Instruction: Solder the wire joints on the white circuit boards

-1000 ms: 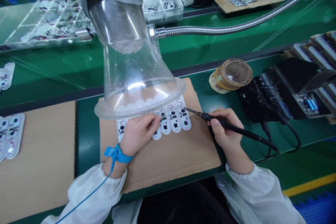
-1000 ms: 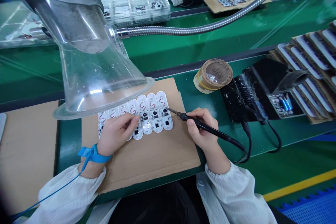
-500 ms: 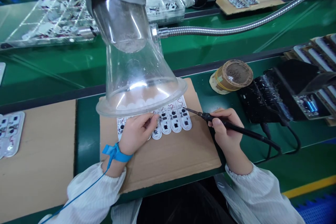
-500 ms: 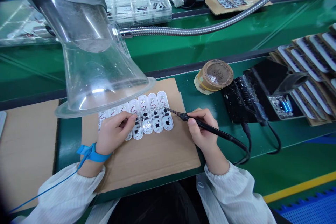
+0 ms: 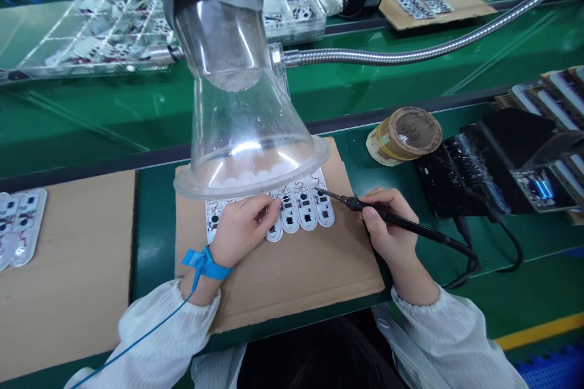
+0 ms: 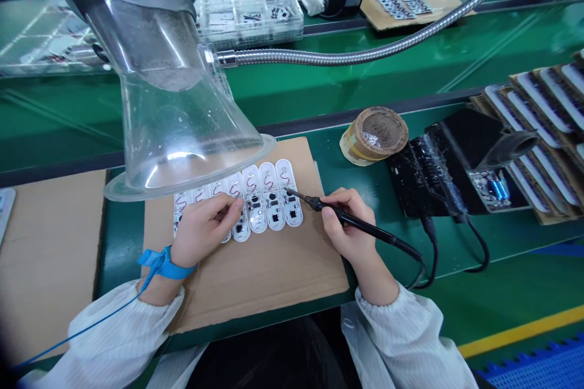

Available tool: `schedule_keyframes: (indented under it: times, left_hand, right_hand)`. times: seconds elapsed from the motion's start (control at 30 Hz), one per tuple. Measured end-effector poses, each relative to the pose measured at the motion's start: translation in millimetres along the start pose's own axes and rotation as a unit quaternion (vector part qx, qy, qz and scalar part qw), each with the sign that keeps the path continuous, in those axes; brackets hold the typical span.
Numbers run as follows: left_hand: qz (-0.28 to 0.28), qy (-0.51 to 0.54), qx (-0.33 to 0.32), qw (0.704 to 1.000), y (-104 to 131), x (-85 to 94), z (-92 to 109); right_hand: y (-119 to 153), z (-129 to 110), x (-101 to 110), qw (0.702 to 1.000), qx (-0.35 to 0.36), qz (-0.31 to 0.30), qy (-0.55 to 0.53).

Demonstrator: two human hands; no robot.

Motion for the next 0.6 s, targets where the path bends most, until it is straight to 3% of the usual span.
schedule_keyframes:
  times: [0.33, 0.5, 0.6]
  left_hand:
    - [0.060, 0.046, 0.038, 0.996, 2, 12.7, -4]
    - [0.085, 0.043, 0.049, 0.994, 6, 17.3, -8]
    - [0.080, 0.034, 0.053, 0.995, 6, 16.8, -9]
  right_hand:
    - [-15, -15, 0, 0.998, -0.045, -0.013, 0.034]
    - [-15, -15, 1, 0.993, -0.031, 0.080, -0.077]
    - [-12, -10, -6, 0.993, -0.016, 0.078, -0.082]
Point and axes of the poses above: each hand's wrist, its own y-axis away from the middle knuckle, its own x-axis out of the back of the hand, z = x × y, the point moved 7 cm from there along -y, towards the middle knuckle, and after that the axes turned 10 degrees about y, right-handed, at the moved point
